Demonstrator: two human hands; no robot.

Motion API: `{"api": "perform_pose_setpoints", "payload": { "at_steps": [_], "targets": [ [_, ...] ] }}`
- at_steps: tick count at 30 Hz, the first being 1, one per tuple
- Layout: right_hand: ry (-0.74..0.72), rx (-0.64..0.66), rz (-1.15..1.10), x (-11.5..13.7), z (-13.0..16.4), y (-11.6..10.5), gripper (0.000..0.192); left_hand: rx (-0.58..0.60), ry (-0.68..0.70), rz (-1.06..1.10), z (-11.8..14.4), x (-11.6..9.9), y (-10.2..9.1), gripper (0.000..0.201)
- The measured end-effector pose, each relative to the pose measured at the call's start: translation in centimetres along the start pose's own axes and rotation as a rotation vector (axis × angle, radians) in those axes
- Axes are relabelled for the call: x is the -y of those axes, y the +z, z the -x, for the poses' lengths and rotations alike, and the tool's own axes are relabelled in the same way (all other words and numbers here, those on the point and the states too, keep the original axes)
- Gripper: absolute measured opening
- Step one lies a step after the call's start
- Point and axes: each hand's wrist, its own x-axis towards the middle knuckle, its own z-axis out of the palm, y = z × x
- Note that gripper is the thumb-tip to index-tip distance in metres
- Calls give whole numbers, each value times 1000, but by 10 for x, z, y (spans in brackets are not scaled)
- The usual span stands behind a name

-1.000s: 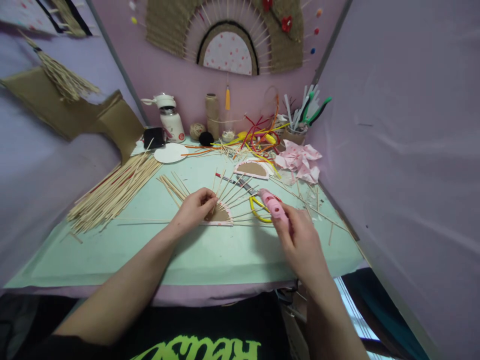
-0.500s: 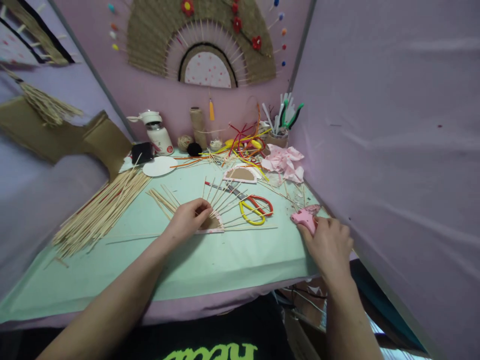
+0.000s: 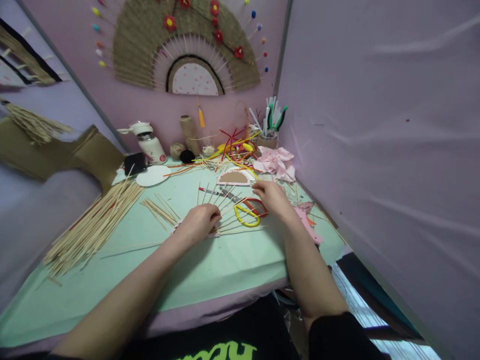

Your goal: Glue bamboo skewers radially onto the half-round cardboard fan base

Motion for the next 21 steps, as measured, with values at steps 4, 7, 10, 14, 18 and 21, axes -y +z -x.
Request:
{"api": "perform_pose_setpoints", "payload": {
  "at_steps": [4,7,10,14,18,21],
  "targets": [
    [74,57,-106,-15,-7,8,17,56,-66,-9,2,-7,-6,23],
    [83,91,-180,-20,-9,12,16,52,-66,-8,3,-8,-4,24],
    [88,115,-231,-23,-12,15,16,23,-42,10,2,-5,1,23],
    [80,179,-294,-27,-13,13,20,-2,1,63,0,7,0,24],
    [69,234,-310,-32,-14,8,27,-107,-45,173,9,27,-11,24],
    [67,266,-291,-34,-15,4,28,-118,-82,238,24,40,-14,21]
  ]
}}
